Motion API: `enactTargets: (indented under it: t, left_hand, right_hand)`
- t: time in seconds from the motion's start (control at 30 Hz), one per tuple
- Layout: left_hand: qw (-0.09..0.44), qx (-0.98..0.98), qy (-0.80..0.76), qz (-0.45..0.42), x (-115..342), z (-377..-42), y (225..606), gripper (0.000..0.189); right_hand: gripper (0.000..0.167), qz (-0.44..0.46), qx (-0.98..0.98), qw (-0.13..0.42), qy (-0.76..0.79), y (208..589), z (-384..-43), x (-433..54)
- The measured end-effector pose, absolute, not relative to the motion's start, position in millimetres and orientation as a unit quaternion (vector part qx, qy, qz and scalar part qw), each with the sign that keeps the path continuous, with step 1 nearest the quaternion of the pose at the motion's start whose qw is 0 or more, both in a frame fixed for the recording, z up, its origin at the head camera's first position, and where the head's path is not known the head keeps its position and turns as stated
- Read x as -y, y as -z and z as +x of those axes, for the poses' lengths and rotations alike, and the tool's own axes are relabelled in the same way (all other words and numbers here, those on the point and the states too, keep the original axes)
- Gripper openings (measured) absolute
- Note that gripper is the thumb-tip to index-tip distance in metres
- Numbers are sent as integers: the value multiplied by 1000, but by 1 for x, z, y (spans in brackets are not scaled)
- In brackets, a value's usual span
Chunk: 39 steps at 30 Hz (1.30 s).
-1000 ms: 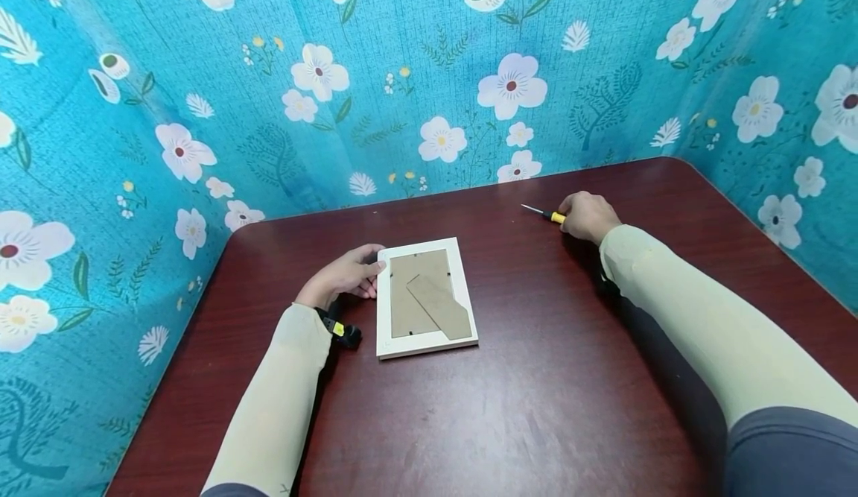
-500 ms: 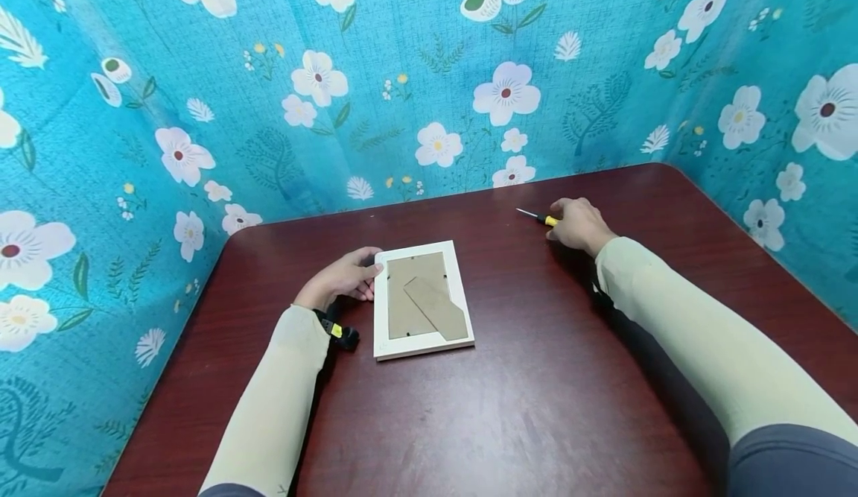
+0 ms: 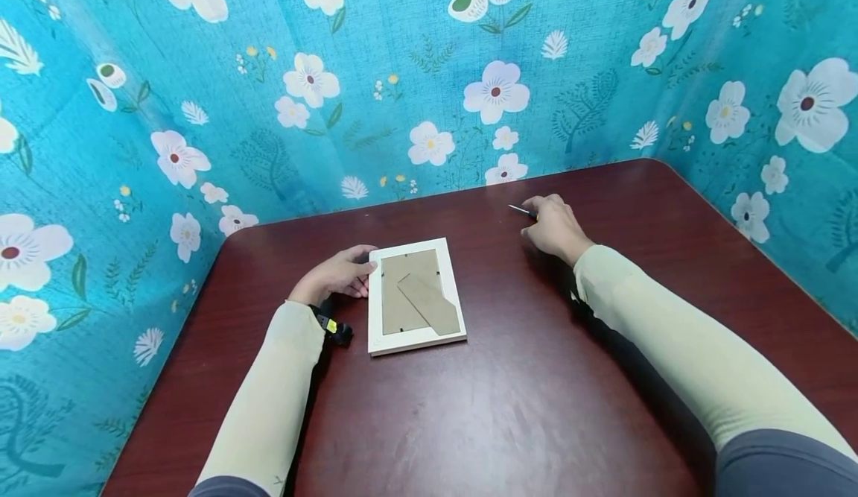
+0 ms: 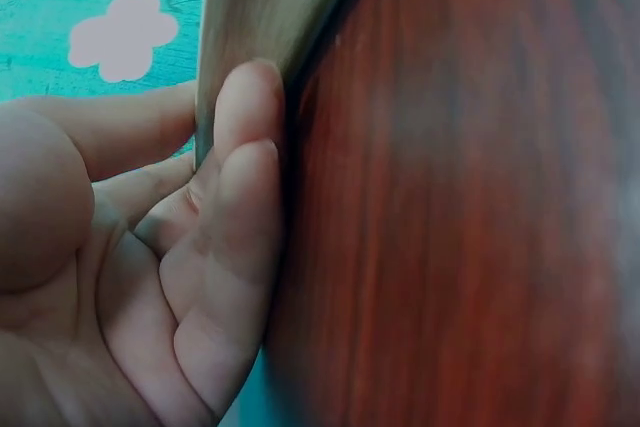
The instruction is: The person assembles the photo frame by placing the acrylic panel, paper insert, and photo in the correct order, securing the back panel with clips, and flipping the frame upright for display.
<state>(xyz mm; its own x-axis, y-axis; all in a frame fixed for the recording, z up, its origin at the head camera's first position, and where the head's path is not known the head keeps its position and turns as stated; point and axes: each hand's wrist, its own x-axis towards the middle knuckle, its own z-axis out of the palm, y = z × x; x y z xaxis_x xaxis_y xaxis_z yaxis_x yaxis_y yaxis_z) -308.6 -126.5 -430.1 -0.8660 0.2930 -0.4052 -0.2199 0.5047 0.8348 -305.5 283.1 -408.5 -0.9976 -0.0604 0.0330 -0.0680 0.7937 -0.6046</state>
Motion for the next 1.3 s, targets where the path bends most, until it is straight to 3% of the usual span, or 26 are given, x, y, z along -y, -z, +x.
enactTargets:
  t: [0.37,0.63,0.9,1.3]
  left_hand:
    - [205,-888,-409,46,128,-295,425,67]
    - [230,-905,-355,56,140,-286,416,49]
    - [249,-908,-330,68,154,-275,405,51]
    - [228,-914,-315,116,143,-264,408,58]
  right_hand:
    - [48,69,946,-17,-316,409,-293,-252]
    - [52,78,947,-54,-308,413,-284,-224]
    - [63,76,945,-107,-299,414,-283,-198]
    - [62,99,951,-123,-264,419,-275,-201]
